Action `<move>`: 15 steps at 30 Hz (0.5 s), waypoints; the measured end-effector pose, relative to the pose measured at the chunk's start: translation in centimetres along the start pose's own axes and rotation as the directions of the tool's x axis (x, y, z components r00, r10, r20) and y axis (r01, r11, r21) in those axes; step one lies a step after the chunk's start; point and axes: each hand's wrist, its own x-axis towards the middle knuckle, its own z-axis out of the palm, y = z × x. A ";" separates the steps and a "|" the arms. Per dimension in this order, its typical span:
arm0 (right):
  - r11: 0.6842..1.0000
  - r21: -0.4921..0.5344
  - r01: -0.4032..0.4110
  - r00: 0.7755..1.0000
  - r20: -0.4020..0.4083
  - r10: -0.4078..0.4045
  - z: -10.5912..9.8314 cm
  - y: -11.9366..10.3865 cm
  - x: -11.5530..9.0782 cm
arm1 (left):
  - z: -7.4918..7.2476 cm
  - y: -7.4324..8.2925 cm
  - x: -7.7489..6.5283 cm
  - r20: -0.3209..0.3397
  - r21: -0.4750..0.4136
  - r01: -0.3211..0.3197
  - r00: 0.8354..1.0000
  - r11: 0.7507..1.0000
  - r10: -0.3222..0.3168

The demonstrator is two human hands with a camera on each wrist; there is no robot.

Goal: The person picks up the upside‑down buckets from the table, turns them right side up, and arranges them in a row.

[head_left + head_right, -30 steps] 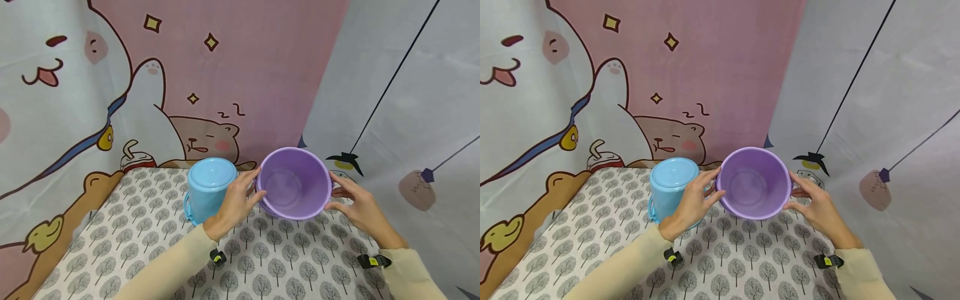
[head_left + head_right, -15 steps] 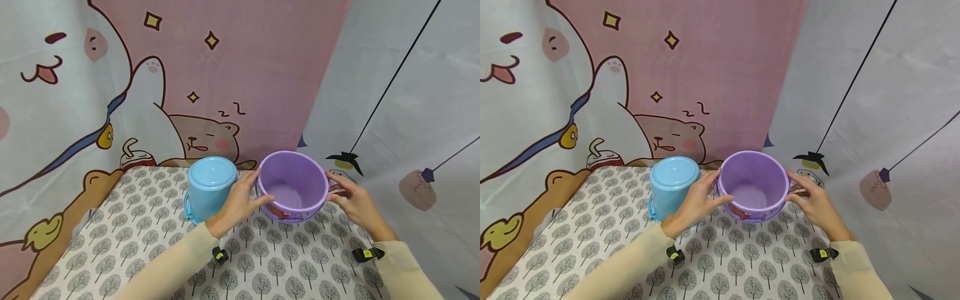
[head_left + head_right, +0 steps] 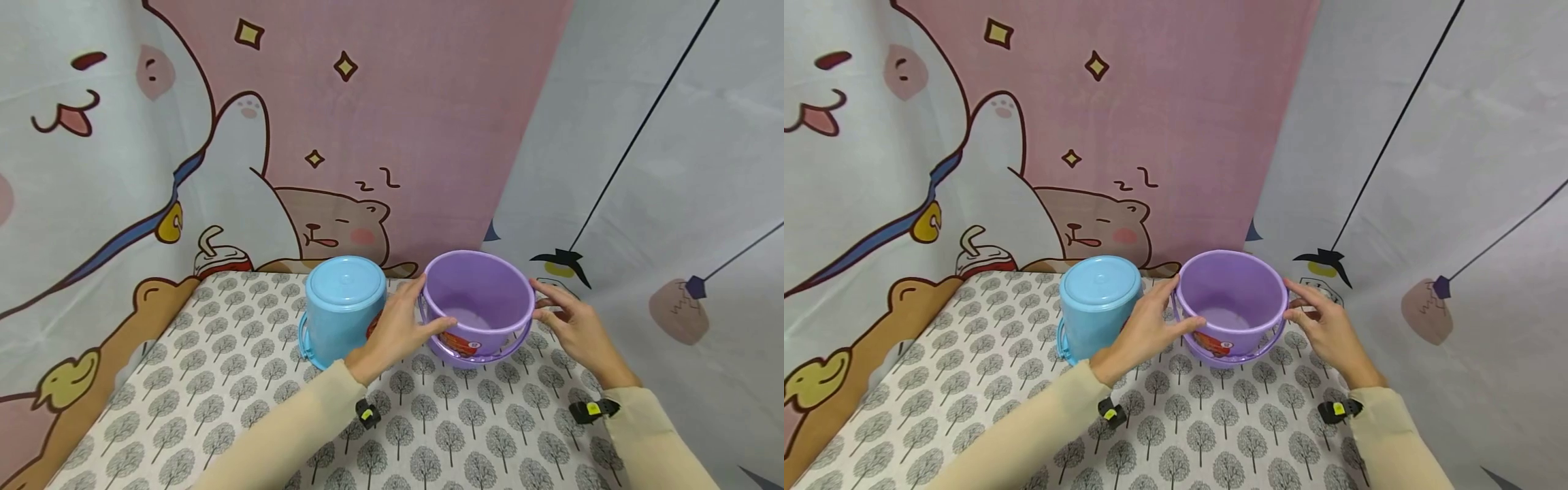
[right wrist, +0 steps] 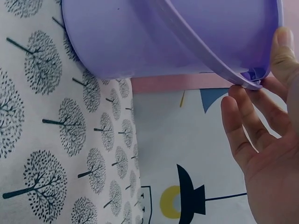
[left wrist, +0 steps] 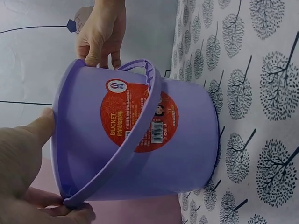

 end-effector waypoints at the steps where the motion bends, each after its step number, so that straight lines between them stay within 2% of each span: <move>1: 1.000 0.005 -0.010 1.000 0.007 0.010 0.0 0.1 0.0 | 0.1 -0.1 0.0 0.003 -0.001 -0.002 1.000 1.000 0.002; 9: 0.996 0.014 -0.083 0.995 0.058 0.082 0.2 0.1 -0.1 | 0.6 -0.2 0.2 0.013 -0.010 -0.033 0.999 0.999 0.033; 15: 0.996 -0.005 -0.083 0.995 0.061 0.084 0.3 0.3 -0.4 | 0.7 -0.1 0.1 0.020 0.000 -0.002 1.000 1.000 0.002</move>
